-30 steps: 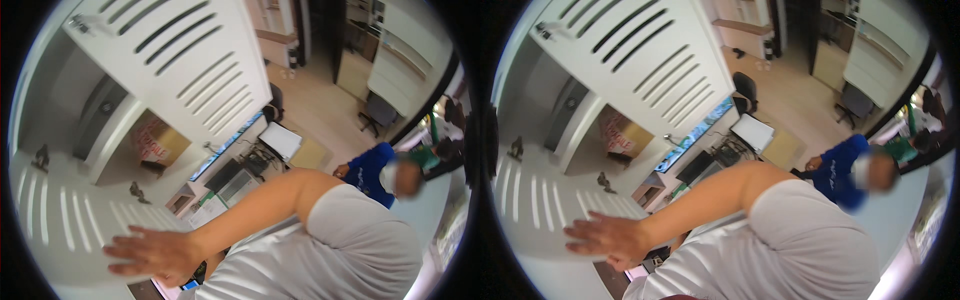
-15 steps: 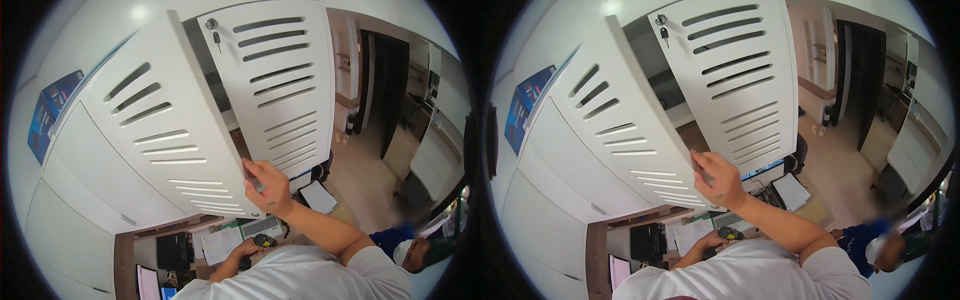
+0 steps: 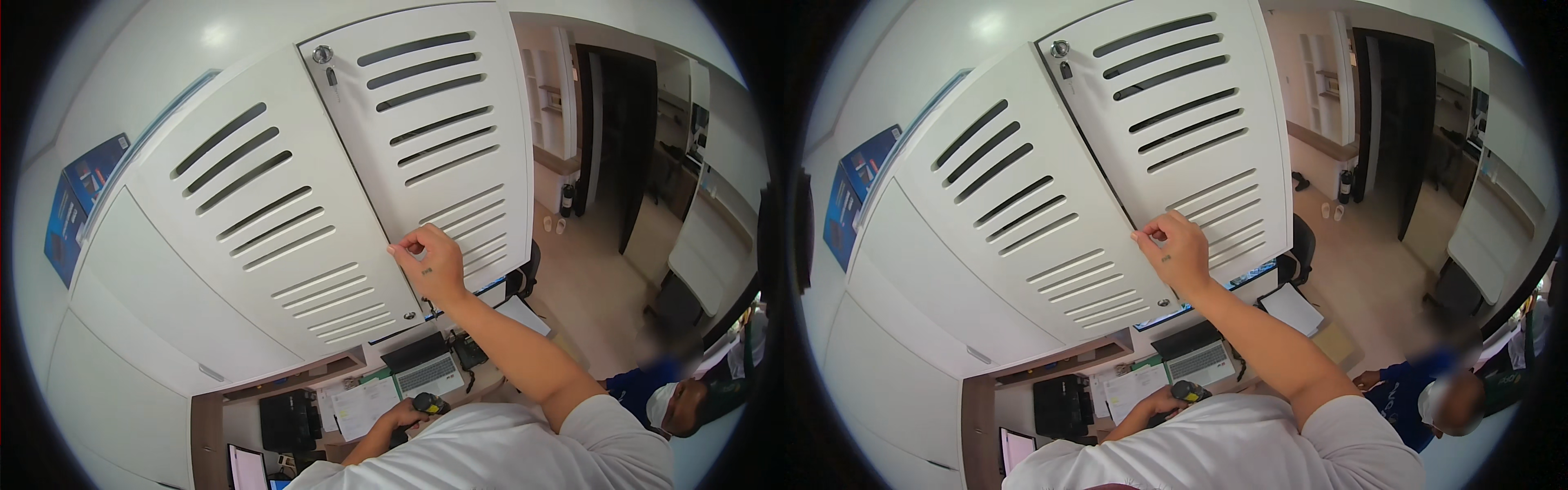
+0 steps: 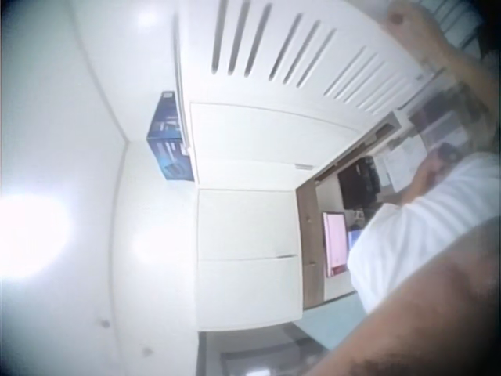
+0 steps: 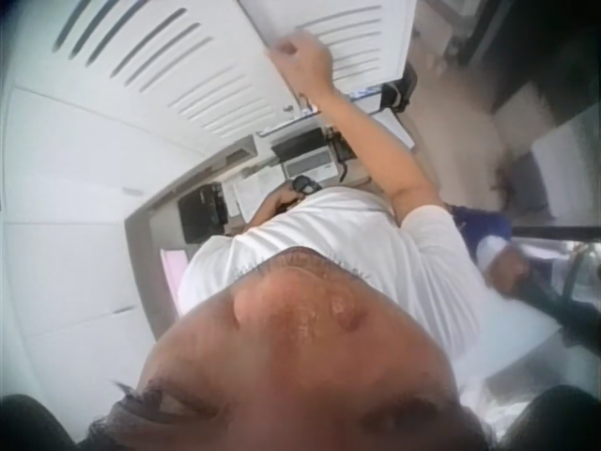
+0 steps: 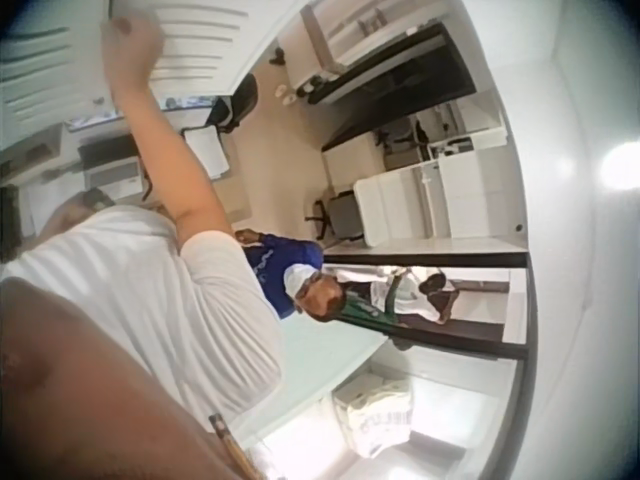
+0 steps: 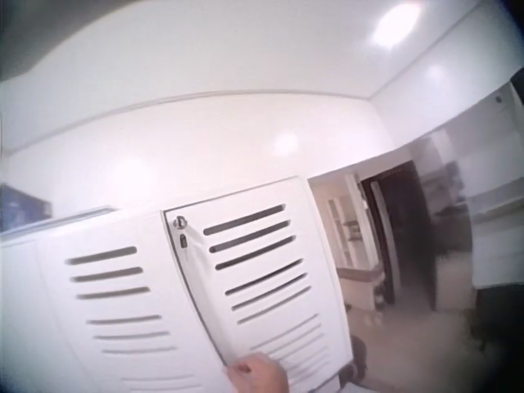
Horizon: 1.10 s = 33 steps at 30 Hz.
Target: The person uses a cordless drill to attach a white slatted cabinet door to a wall-mounted cabinet. They align the door, drive screws into the hinges, and test the door's movement by opening and closing it. A second person is visible in the background.
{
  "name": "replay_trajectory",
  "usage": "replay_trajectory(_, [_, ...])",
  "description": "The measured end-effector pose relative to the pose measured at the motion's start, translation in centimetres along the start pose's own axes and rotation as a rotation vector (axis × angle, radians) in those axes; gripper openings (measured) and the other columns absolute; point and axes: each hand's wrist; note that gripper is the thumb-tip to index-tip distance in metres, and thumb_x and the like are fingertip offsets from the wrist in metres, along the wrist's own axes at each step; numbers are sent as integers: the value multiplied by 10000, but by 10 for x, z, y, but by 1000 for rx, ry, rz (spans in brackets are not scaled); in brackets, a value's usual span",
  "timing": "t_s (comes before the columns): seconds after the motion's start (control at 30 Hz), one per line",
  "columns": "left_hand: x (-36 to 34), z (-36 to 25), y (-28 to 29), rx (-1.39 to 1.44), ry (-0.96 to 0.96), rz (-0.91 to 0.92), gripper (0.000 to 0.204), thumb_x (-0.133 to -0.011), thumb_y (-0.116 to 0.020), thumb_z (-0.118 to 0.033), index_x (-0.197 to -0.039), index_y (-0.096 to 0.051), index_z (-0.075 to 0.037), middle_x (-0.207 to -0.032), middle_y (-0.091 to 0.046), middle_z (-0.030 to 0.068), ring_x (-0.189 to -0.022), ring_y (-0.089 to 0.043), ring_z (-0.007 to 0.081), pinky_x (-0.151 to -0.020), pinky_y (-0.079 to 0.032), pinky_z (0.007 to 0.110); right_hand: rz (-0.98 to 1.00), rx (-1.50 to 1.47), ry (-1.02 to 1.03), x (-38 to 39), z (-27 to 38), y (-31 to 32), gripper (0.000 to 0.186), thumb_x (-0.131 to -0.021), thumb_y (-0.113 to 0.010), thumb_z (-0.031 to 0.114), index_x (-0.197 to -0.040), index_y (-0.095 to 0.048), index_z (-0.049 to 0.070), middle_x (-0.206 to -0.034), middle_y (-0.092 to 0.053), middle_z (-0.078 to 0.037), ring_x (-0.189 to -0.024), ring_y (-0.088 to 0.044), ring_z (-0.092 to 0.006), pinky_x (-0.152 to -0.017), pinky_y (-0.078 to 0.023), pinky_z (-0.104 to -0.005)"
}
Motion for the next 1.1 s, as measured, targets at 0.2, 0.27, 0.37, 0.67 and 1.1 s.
replay_trajectory(0.2, [-1, -1, -3, 41, 25, 14, 291, -748, -803, -141, -971, -731, 30, -747, -688, 70, -549, -629, 136, -531, -526, 286, -36, 16, 16, -4, -5, -10, 178, -809, -817, 140, -780, -680, 30, -760, -639, -71, -681, -621, -197, -631, -495, -313])
replay_trajectory(0.27, [-2, -1, -3, 47, 36, 21, 295, -744, -807, -143, -971, -731, 30, -743, -684, 68, -550, -629, 137, -529, -528, 287, -38, 43, 8, -5, -5, -13, 176, -810, -814, 137, -776, -678, 30, -761, -641, -72, -683, -624, -200, -632, -499, -314])
replay_trajectory(0.37, [-4, 0, -4, 9, 59, 3, 301, -739, -810, -142, -974, -732, 30, -736, -679, 65, -552, -631, 136, -530, -534, 288, -21, 97, 20, -7, -5, -15, 165, -812, -809, 132, -785, -679, 33, -770, -644, -70, -683, -624, -199, -633, -503, -313])
replay_trajectory(0.67, [-6, 4, 0, 19, 2, -44, 311, -733, -813, -156, -979, -744, 22, -749, -694, 74, -567, -643, 132, -542, -549, 290, -63, 17, 55, -1, 9, 0, 154, -813, -799, 143, -853, -686, 47, -804, -650, -85, -696, -640, -208, -638, -520, -317])
replay_trajectory(1.1, [-15, 4, 13, -3, 85, -88, 381, -694, -812, -137, -1021, -722, 38, -747, -693, 94, -557, -665, 167, -529, -555, 313, -84, 99, -123, 53, -42, 101, 135, -876, -761, 81, -982, -713, 13, -871, -657, -28, -743, -588, -102, -707, -486, -249])
Point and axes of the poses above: each hand's wrist, its own x-axis away from the middle knuckle, its own y-axis out of the back of the hand, z = x × y
